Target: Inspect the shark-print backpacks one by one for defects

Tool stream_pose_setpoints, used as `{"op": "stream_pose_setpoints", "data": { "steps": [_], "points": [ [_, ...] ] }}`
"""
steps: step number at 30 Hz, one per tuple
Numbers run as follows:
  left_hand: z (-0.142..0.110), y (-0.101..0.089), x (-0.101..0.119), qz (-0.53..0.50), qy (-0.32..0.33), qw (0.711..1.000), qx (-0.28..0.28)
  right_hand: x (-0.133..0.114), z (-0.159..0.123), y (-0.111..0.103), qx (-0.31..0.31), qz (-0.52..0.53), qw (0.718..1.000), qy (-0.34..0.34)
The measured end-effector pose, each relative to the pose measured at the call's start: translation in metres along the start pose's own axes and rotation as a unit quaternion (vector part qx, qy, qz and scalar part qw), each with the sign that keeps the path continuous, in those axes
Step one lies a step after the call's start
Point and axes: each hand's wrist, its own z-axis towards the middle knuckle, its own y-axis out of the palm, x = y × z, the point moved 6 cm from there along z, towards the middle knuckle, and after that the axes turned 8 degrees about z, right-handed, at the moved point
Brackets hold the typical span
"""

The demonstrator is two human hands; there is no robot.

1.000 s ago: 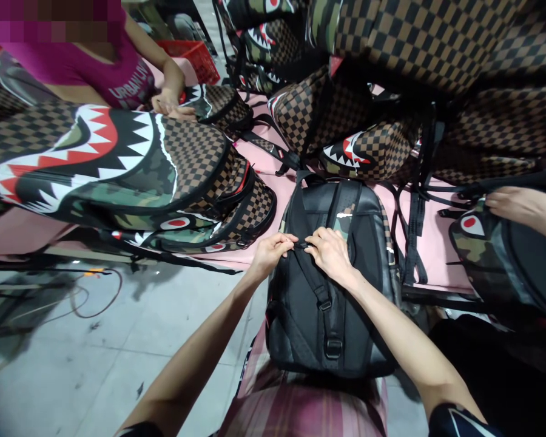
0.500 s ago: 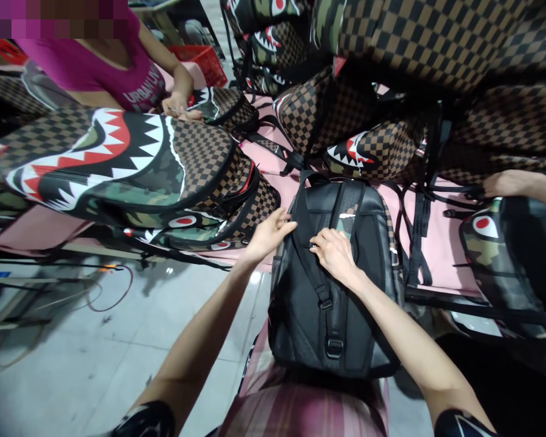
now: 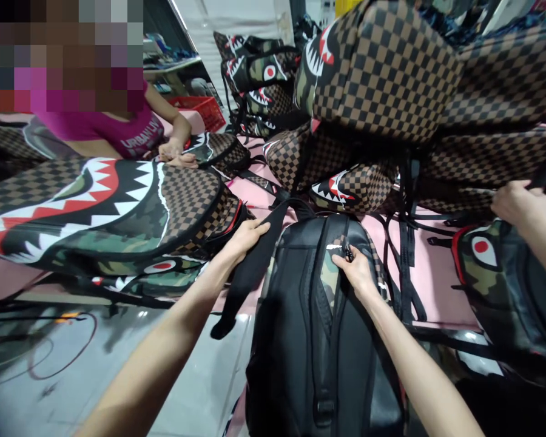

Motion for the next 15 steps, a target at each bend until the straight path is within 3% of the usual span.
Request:
{"op": "stream_pose_setpoints", "data": {
  "steps": [3,6,8,10,12,13,15],
  "points": [
    [0.018,-0.005,0.008,-0.028,-0.053,0.997,-0.048,-0.021,0.028,-0.012,0.011,0.194,0.98,0.045],
    [0.03,-0.014,0.011,0.009,-0.076,0.994,-0.083,-0.047,0.054,-0.028,-0.052,0.326,0.941,0.08],
    [0.035,-0.021,0.019,0.14,-0.03,0.989,-0.046,-0.058,0.065,-0.034,-0.092,0.358,0.924,0.093],
    [0.038,-0.018,0.034,0.272,0.039,0.961,0.034,-0.06,0.07,-0.037,-0.102,0.359,0.923,0.097],
    [0.04,0.007,0.056,0.337,0.147,0.926,0.08,-0.059,0.07,-0.036,-0.104,0.354,0.925,0.096],
    [0.042,0.03,0.066,0.338,0.209,0.915,0.066,-0.059,0.069,-0.035,-0.104,0.352,0.926,0.094],
    [0.047,0.086,0.085,0.301,0.328,0.895,-0.021,-0.06,0.064,-0.033,-0.106,0.345,0.928,0.09]
  ]
}}
